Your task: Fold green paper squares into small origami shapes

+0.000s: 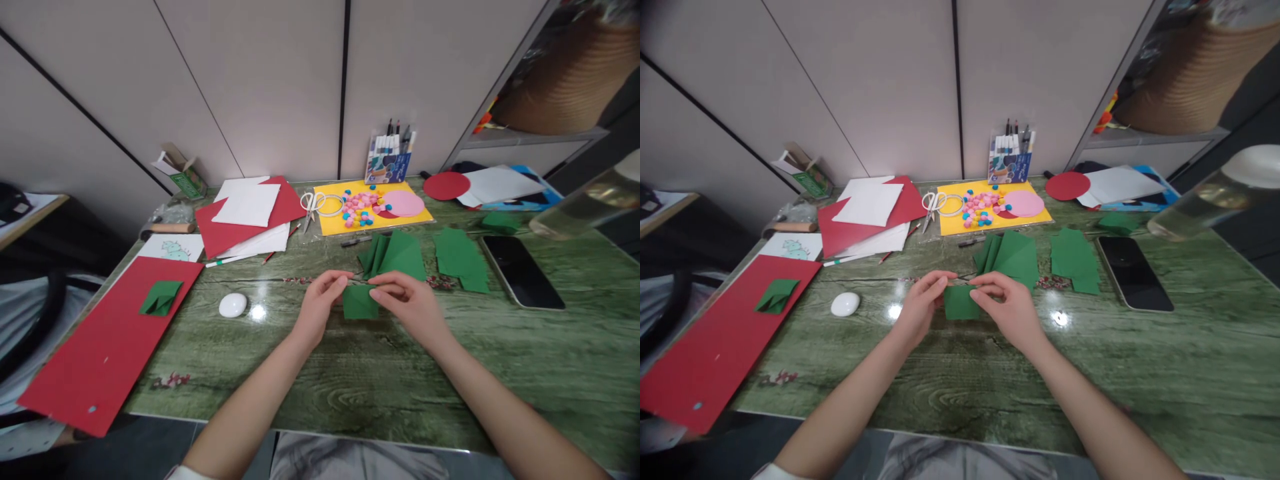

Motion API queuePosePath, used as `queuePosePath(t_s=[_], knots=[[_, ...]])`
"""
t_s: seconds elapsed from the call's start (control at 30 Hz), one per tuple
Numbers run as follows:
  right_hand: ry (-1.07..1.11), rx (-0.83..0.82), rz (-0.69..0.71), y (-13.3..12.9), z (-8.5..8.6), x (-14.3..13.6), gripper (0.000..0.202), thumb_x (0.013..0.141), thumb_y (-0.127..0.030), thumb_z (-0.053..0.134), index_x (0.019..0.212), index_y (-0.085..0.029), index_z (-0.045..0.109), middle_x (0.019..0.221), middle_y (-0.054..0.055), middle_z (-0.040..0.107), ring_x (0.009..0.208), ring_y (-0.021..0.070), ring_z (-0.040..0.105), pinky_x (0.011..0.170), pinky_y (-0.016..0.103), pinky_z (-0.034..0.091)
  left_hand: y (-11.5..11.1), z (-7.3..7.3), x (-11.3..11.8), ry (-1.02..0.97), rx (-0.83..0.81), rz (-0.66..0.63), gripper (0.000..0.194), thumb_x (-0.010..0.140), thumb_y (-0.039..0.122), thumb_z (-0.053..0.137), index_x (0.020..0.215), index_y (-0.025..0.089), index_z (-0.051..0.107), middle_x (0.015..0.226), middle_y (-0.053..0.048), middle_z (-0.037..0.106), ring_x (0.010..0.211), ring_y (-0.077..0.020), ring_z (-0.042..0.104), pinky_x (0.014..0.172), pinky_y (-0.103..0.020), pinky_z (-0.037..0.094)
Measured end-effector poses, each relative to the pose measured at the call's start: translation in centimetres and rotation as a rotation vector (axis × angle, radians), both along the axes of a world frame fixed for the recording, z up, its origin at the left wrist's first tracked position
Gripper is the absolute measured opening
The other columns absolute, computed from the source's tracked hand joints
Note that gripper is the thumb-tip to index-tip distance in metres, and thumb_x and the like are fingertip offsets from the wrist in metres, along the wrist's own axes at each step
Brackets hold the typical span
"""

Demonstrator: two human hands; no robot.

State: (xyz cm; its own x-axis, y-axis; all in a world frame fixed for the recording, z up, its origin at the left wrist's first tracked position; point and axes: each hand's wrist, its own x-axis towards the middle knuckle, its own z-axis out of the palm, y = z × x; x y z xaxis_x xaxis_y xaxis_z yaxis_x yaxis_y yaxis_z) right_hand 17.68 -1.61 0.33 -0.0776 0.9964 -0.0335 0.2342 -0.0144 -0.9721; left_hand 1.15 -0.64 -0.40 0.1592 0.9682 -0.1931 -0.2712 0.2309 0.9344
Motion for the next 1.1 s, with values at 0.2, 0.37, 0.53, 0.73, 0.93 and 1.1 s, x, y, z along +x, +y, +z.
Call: queuePosePath(t_s=[0.2,0.37,0.53,0.73,0.93,1.1], knots=[[0.015,-0.024,0.055,0.0,0.5,-0.2,0.021,0.074,-0.026,0.060,0.094,-0.018,0.058,0.063,-0.001,0.061,0.057,0.0125,0.052,0.054,0.024,0.039,0.0,-0.1,-0.1,0.180,0.094,0.033,0.021,0.061,0.029,0.071,0.076,0.016,0.065,0.053,0.004,0.050,0.051,-0.0078,0.042,0.051,-0.020,0.032],[0.022,-0.030,0.141,0.0,0.2,-0.7,0.030,0.072,-0.021,0.060,0.102,-0.020,0.054,0.051,-0.009,0.033,0.047,0.0093,0.036,0.048,0.022,0.030,-0.3,-0.6,0.1,0.184,0.114,0.029,0.019,0.064,0.029,0.070,0.076,0.016,0.064,0.054,0.005,0.048,0.052,-0.0077,0.041,0.051,-0.020,0.031],[0.047,-0.009,0.098,-0.1,-0.4,-1.0,0.028,0.073,-0.018,0.059,0.098,-0.022,0.048,0.053,-0.009,0.034,0.048,0.0098,0.037,0.049,0.022,0.030,-0.4,-0.8,0.5,0.191,0.141,0.024,0.015,0.067,0.027,0.068,0.078,0.016,0.064,0.066,0.001,0.058,0.061,-0.0100,0.048,0.058,-0.021,0.037],[0.095,-0.060,0.154,0.1,-0.1,-0.6,0.034,0.076,-0.027,0.057,0.108,-0.023,0.044,0.061,-0.006,0.043,0.056,0.0123,0.045,0.053,0.023,0.036,-0.1,-1.0,0.5,0.083,0.068,0.074,0.016,0.065,0.026,0.069,0.078,0.017,0.065,0.073,0.000,0.062,0.067,-0.0107,0.053,0.062,-0.021,0.040],[0.293,-0.103,0.165,0.6,-0.5,0.2,0.028,0.085,-0.034,0.046,0.110,-0.024,0.048,0.075,0.000,0.056,0.071,0.0154,0.056,0.071,0.029,0.044,0.4,-1.4,0.3,-0.182,-0.177,0.123,0.025,0.062,0.027,0.072,0.084,0.018,0.064,0.074,0.000,0.064,0.065,-0.0106,0.058,0.060,-0.022,0.043],[0.315,-0.139,0.206,0.5,-0.9,0.0,0.028,0.080,-0.030,0.055,0.107,-0.024,0.050,0.070,-0.003,0.054,0.069,0.0145,0.056,0.070,0.028,0.044,0.4,-1.5,0.3,-0.226,-0.198,0.133,0.026,0.061,0.026,0.073,0.084,0.017,0.064,0.073,0.000,0.065,0.065,-0.0107,0.059,0.061,-0.022,0.045]])
